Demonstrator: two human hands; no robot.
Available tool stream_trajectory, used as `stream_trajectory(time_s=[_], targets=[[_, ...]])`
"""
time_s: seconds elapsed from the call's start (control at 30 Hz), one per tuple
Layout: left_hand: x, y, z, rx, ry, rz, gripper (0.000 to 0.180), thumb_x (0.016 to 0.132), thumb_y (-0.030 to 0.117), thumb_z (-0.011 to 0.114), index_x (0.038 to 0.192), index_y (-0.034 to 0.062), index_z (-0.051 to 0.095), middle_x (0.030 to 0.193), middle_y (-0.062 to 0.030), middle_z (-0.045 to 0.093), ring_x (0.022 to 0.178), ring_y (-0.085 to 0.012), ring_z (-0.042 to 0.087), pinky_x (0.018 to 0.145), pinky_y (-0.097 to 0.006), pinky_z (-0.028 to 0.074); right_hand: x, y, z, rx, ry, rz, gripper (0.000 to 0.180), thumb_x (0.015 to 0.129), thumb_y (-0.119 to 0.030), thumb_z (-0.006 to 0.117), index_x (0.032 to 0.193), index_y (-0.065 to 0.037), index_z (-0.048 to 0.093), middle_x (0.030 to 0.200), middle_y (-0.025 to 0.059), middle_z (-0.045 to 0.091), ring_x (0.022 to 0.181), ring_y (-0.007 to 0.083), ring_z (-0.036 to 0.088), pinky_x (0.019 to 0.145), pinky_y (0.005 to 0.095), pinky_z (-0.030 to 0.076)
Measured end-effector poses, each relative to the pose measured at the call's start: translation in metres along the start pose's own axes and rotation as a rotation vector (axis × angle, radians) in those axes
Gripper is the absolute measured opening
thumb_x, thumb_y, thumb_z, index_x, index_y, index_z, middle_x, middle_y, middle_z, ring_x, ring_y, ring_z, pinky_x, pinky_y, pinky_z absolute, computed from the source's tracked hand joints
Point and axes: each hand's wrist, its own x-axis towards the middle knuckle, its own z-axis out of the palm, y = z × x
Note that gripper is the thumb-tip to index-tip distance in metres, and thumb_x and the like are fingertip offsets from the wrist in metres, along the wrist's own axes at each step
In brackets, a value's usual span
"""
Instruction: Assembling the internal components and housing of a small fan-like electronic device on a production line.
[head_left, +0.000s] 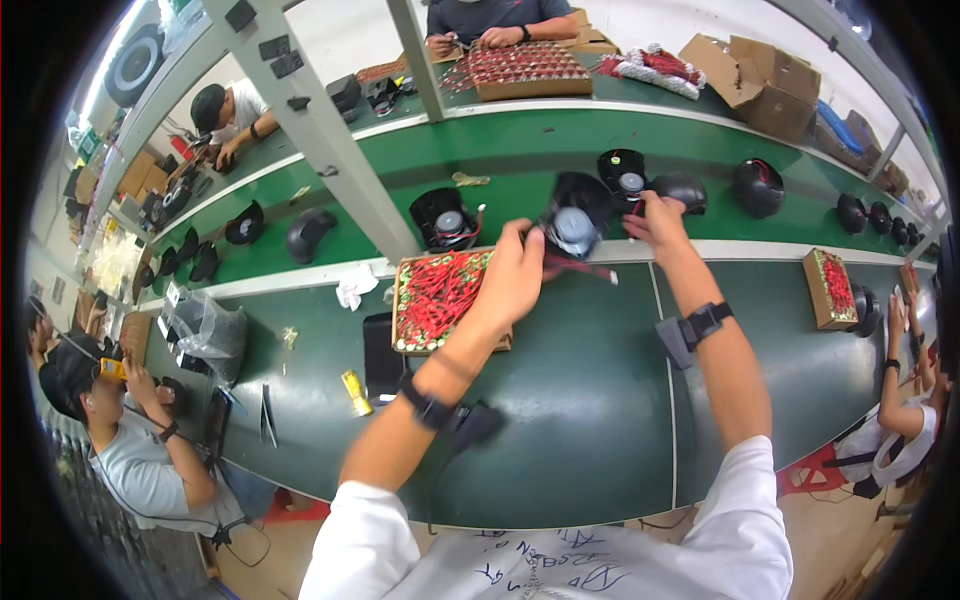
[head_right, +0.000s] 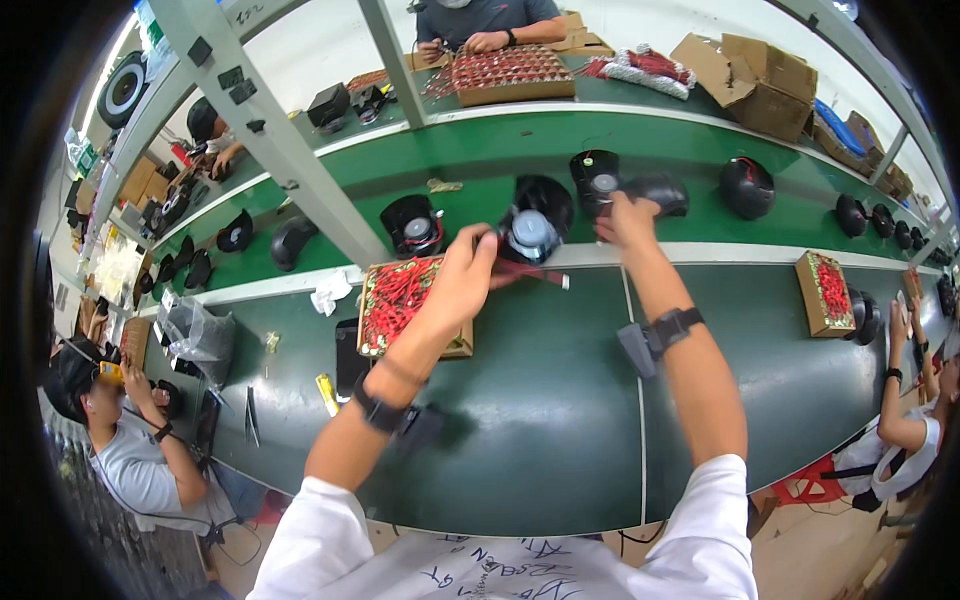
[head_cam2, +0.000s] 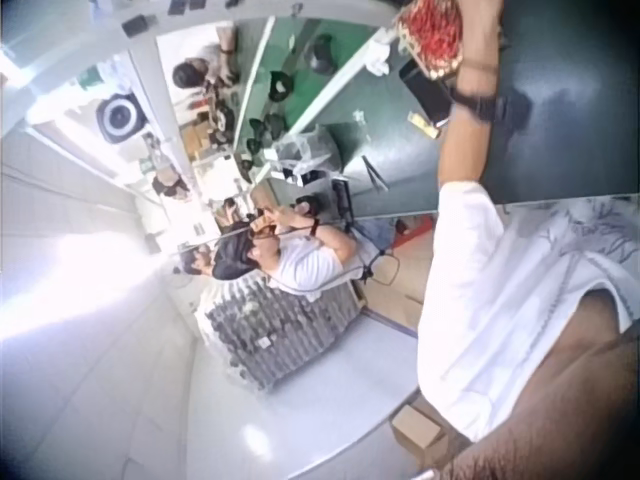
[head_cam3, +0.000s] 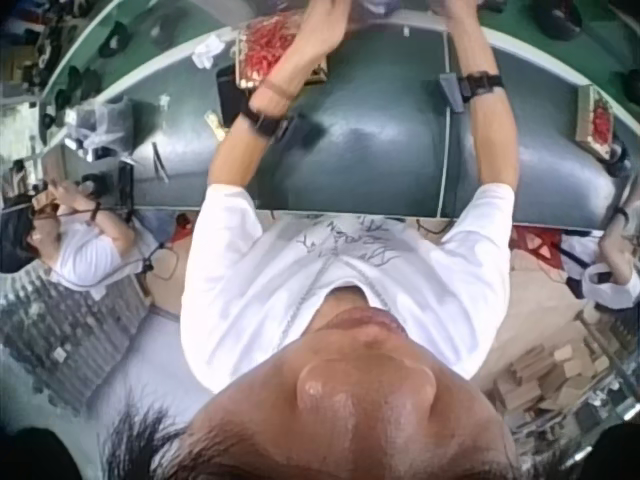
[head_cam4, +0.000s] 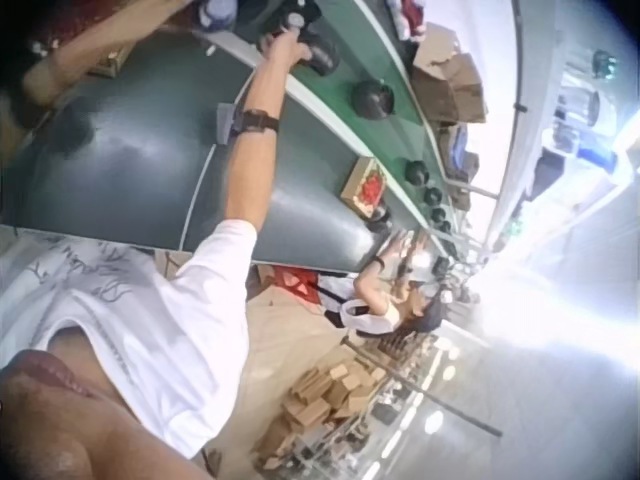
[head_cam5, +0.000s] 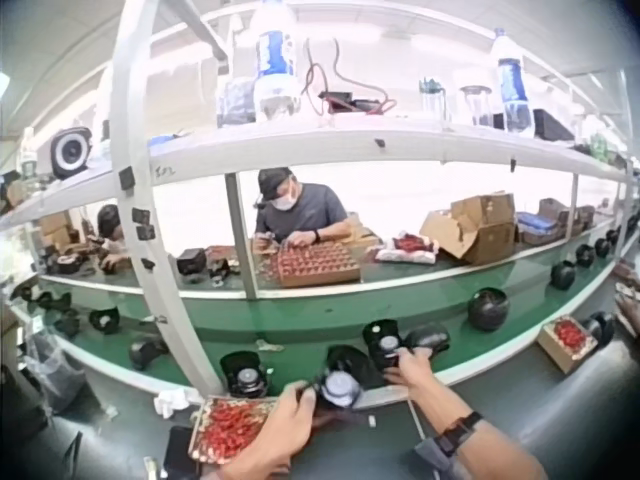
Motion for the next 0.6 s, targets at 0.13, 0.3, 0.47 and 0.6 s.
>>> stream_trajectory(time_s=[0.13, 0.3, 0.47, 0.6], targets=[[-0.130, 0.076, -0.050, 0.073, -0.391, -0.137, 0.045, 0.116, 0.026, 0.053, 0.151, -0.0034, 0.053, 0.119, -0.0122, 0.069, 0.106, -0.0153, 0.063, 0.094, -0.032, 0.052, -0.067, -0.004, -0.013, -0.548, 0.338, -0.809, 0.063, 0.094, -0.016, 0.072, 0.145, 0.005, 0.041, 0.144, 0.0276, 0.048, 0.124, 0.0331, 0.056, 0.109, 0.0418, 0.045], [-0.163, 0.070, -0.075, 0.133, -0.554, -0.364, 0.044, 0.115, 0.027, 0.057, 0.150, 0.0009, 0.055, 0.111, -0.0088, 0.070, 0.095, -0.0125, 0.063, 0.086, -0.031, 0.054, -0.151, -0.015, 0.050, -0.642, -0.530, -0.826, 0.019, 0.096, -0.013, 0.075, 0.112, -0.003, 0.077, 0.093, 0.0076, 0.075, 0.085, 0.0167, 0.071, 0.074, 0.0326, 0.055], [-0.178, 0.070, -0.061, -0.010, -0.304, -0.257, 0.043, 0.117, 0.027, 0.051, 0.151, -0.0005, 0.052, 0.120, -0.0135, 0.072, 0.103, -0.0167, 0.069, 0.097, -0.033, 0.056, -0.159, -0.009, 0.089, -0.873, -0.865, -0.862, 0.017, 0.083, -0.014, 0.082, 0.093, -0.001, 0.080, 0.093, 0.0167, 0.076, 0.084, 0.0324, 0.072, 0.080, 0.0438, 0.057], [-0.229, 0.086, -0.060, -0.037, 0.012, -0.049, 0.045, 0.117, 0.020, 0.047, 0.155, -0.0036, 0.046, 0.151, -0.0207, 0.058, 0.135, -0.0306, 0.061, 0.119, -0.041, 0.044, -0.189, -0.016, 0.092, -1.116, -0.908, -0.804, 0.020, 0.077, -0.019, 0.086, 0.086, -0.002, 0.079, 0.090, 0.0145, 0.076, 0.090, 0.0337, 0.072, 0.083, 0.0438, 0.057]])
